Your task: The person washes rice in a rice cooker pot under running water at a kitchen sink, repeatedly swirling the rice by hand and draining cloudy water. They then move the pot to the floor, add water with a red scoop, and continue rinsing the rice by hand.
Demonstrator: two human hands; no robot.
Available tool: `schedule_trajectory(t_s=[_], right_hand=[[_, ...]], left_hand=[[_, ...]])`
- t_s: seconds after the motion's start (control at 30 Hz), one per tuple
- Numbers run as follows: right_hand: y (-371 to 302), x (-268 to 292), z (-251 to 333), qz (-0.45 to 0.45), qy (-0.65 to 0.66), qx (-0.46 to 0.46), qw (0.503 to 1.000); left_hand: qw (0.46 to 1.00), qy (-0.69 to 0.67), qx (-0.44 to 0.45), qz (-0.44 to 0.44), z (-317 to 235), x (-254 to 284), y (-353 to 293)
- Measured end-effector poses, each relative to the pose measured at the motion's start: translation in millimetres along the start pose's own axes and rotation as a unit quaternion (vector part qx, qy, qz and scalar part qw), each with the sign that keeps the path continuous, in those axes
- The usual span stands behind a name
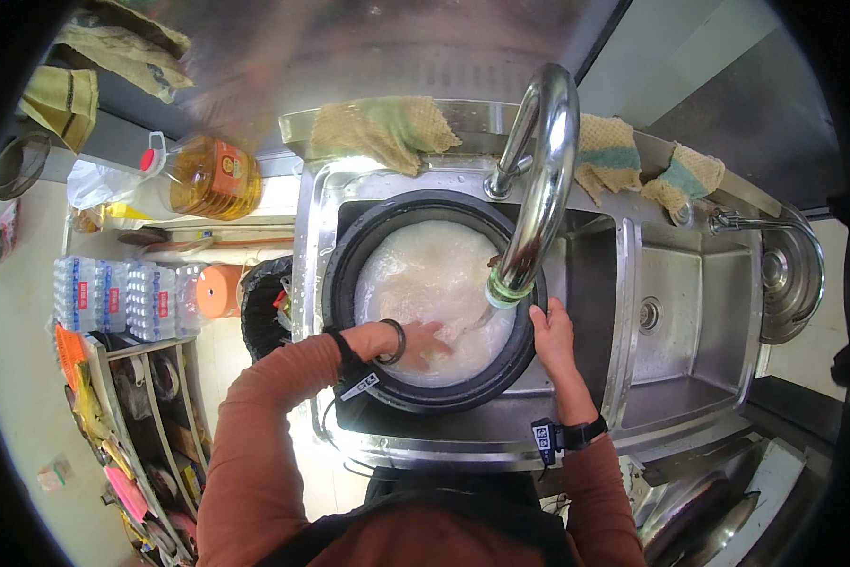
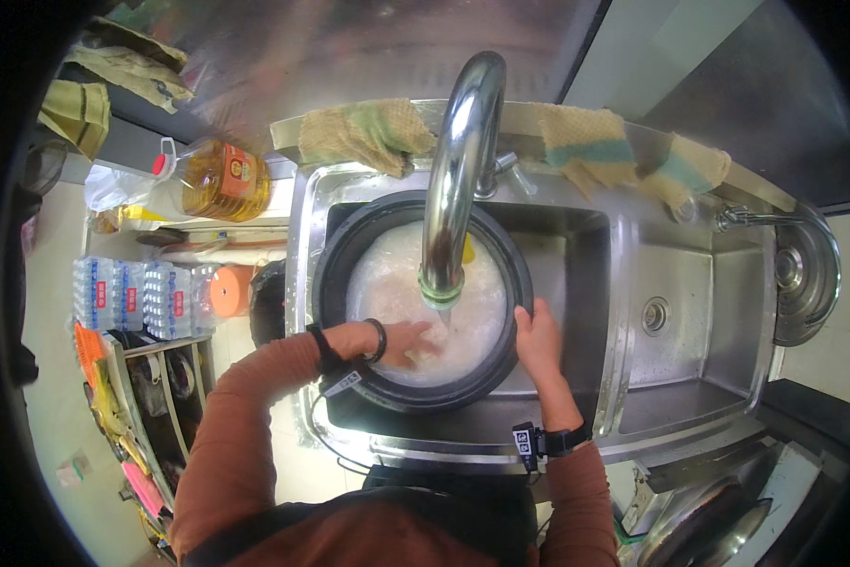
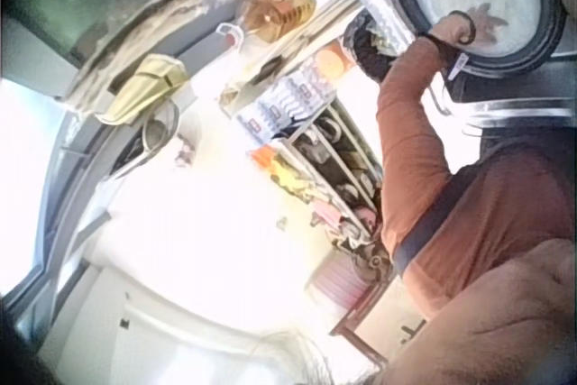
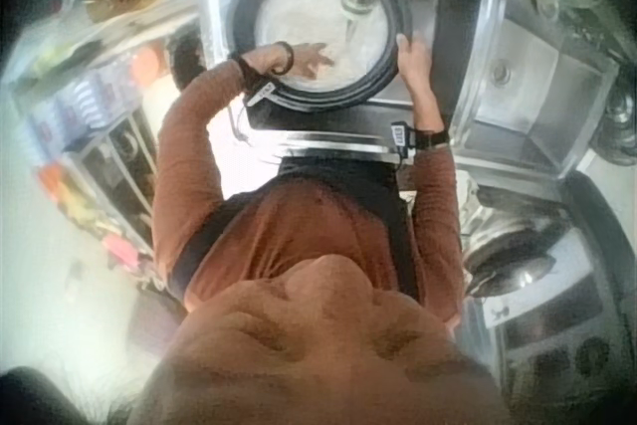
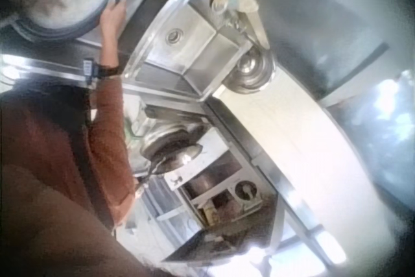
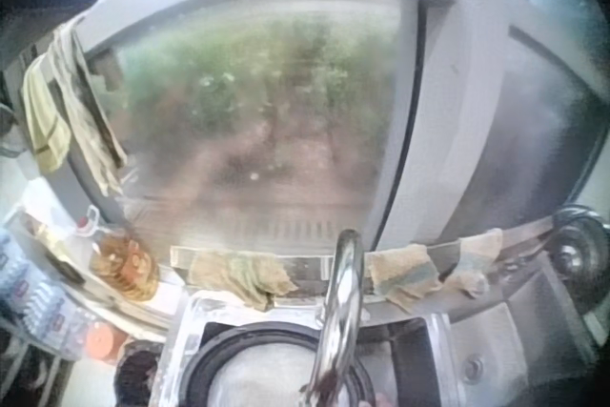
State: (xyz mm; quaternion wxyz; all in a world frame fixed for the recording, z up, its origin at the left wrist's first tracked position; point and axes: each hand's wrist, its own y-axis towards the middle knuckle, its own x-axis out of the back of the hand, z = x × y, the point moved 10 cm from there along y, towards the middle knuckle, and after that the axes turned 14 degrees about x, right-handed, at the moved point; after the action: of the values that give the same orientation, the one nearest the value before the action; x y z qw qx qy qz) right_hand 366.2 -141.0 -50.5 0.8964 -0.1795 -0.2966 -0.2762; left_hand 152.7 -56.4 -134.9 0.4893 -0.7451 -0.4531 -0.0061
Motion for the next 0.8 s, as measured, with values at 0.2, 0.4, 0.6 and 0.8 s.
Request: schedule_trajectory(t_s=[0.2, 0.4, 0.6, 0.8], right_hand=[[0.7, -3.7, -7.5, 0.02, -0.006, -0.021, 1.0], [-0.2, 2.6, -0.7, -0.03, -0.015, 0.015, 0.999], [0.6, 1.9, 1.4, -0.024, -0.007, -0.004, 1.0], [2.9, -0.2, 4.3, -0.007, -0.029, 0.014, 0.999]], left_hand=[[0.96, 0.098, -0.001, -0.261, 29.4, 115.0, -16.3], [0.98, 0.028, 0.177, -0.091, 97.0, 127.7, 37.2], [0.945, -0.121, 0.296, -0.066, 131.5, 44.0, -12.5], [0.882, -0.367, 0.276, -0.108, 72.3, -17.4, -7.5]])
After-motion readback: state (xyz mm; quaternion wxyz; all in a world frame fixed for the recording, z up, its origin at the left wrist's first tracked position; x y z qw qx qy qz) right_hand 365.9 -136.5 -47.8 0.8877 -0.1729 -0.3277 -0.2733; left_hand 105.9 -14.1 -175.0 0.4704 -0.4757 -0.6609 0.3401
